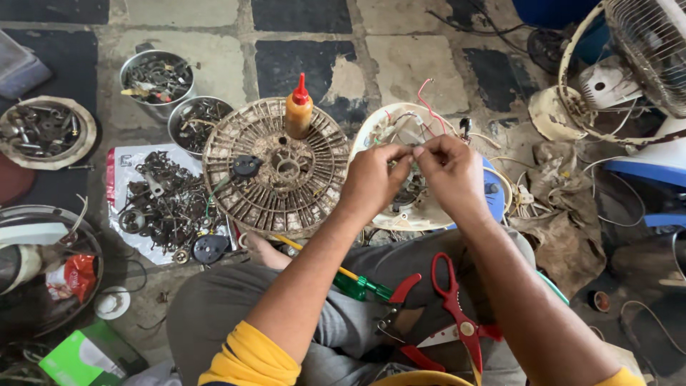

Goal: The person strips and connects electrical wires inside a fan motor housing using pliers and scissors.

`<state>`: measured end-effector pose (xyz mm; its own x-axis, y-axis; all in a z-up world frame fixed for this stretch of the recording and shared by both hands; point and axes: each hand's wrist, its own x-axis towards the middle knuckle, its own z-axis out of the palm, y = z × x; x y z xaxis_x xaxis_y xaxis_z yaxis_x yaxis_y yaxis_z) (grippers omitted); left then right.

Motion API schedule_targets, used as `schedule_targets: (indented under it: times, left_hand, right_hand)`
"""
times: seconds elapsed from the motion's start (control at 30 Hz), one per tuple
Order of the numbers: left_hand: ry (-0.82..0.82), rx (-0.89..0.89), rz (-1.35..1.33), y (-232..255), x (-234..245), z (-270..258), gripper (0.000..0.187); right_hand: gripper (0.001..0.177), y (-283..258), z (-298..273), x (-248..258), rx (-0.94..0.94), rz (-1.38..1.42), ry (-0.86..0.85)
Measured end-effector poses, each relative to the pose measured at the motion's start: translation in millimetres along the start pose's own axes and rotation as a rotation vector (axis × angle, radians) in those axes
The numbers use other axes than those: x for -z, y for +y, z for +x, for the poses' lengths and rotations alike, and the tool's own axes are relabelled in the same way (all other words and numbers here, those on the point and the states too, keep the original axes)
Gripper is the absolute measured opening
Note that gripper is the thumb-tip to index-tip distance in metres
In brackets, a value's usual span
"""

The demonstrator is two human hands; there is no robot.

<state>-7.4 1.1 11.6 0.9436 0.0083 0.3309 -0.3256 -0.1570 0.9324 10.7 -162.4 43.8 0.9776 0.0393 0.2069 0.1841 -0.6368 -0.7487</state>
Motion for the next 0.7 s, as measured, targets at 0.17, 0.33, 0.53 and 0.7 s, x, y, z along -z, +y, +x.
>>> schedule_targets:
  times: [0.17,0.33,0.53,0.7]
  left_hand:
    - [0.023,0.029,0.006,-5.0,-2.8,2.2,0.016]
    - [0.062,0.110,-0.196,-19.1,-9.6,6.1,0.014]
    - [0.071,0.100,-0.252,-24.2,-12.2,4.5,0.015]
    - [0.099,0.082,-0.164,-21.4,-12.6,4.3,0.014]
  right_hand:
    - [0.014,7.9,-3.4,-10.8,-0.055,0.096,0.042]
    - [0.017,13.9,-3.1,-10.3,-0.088,0.267,-0.037]
    - [0.018,21.8,-14.0,-14.7,-0.232,0.664,-0.067]
    - [0.018,10.5,-19.9,0.4,-0.237,0.680,0.047]
